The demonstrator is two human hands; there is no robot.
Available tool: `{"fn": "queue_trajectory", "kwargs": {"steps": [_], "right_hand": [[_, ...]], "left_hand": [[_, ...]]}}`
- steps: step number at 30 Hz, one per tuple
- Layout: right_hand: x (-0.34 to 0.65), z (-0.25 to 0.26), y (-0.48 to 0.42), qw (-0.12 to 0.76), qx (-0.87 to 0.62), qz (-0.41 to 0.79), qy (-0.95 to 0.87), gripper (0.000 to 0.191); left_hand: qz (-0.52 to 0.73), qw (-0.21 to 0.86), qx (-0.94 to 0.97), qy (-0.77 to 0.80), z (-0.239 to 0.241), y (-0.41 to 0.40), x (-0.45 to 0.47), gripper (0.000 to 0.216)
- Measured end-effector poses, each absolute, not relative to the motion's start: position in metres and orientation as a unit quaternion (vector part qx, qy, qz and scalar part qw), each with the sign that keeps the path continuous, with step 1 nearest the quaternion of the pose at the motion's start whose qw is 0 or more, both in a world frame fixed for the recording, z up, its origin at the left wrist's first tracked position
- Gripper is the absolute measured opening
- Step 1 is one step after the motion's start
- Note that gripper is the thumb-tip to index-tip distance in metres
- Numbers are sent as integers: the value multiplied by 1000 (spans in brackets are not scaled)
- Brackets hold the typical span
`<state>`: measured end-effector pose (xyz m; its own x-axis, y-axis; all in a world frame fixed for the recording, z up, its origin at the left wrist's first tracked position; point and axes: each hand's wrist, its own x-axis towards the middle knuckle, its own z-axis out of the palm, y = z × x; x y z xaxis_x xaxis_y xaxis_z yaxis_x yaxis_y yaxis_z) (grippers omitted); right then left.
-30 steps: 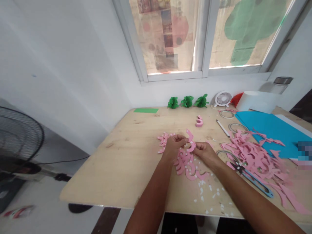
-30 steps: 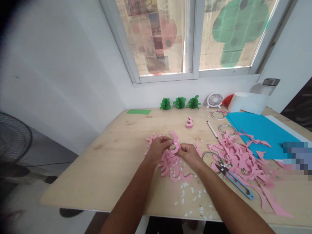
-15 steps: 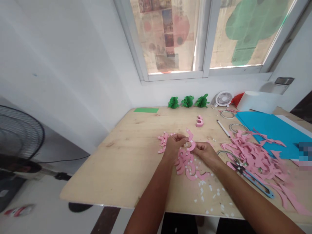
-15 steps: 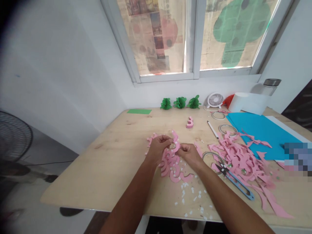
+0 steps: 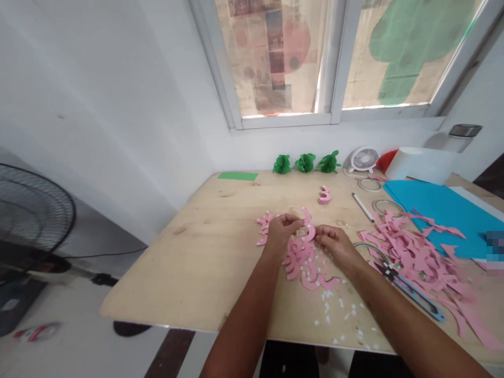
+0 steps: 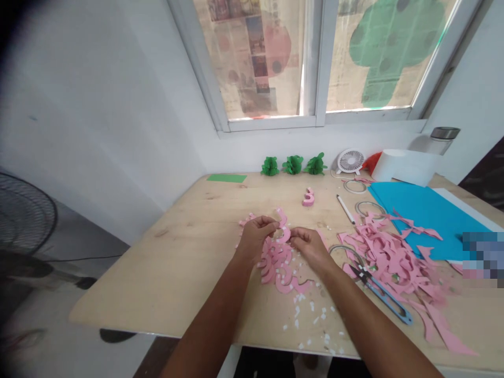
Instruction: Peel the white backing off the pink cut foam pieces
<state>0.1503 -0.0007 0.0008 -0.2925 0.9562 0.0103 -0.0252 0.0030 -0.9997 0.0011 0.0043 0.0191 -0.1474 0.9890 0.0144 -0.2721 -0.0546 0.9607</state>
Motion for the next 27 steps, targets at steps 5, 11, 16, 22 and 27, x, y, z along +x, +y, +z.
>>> {"fn": "queue_trajectory", "kwargs": {"steps": [5, 11, 16, 22, 27], "right_hand": [[152, -1, 3, 479, -439, 537, -538, 27], [150, 3, 1, 488, -461, 527, -522, 33], [149, 2, 0, 491, -459, 522, -525, 36], [150, 2, 1, 494, -467, 503, -534, 37], [152, 5, 1, 492, -466, 508, -531, 36]], "left_hand": [[586, 543, 390, 457, 18, 7, 3, 20], [565, 557, 408, 451, 19, 3, 10, 18], [557, 546, 435, 449, 18, 0, 13, 14], [553, 556, 441, 436, 16, 0, 11, 17], [529, 592, 450, 410, 15, 1, 7, 28]]}}
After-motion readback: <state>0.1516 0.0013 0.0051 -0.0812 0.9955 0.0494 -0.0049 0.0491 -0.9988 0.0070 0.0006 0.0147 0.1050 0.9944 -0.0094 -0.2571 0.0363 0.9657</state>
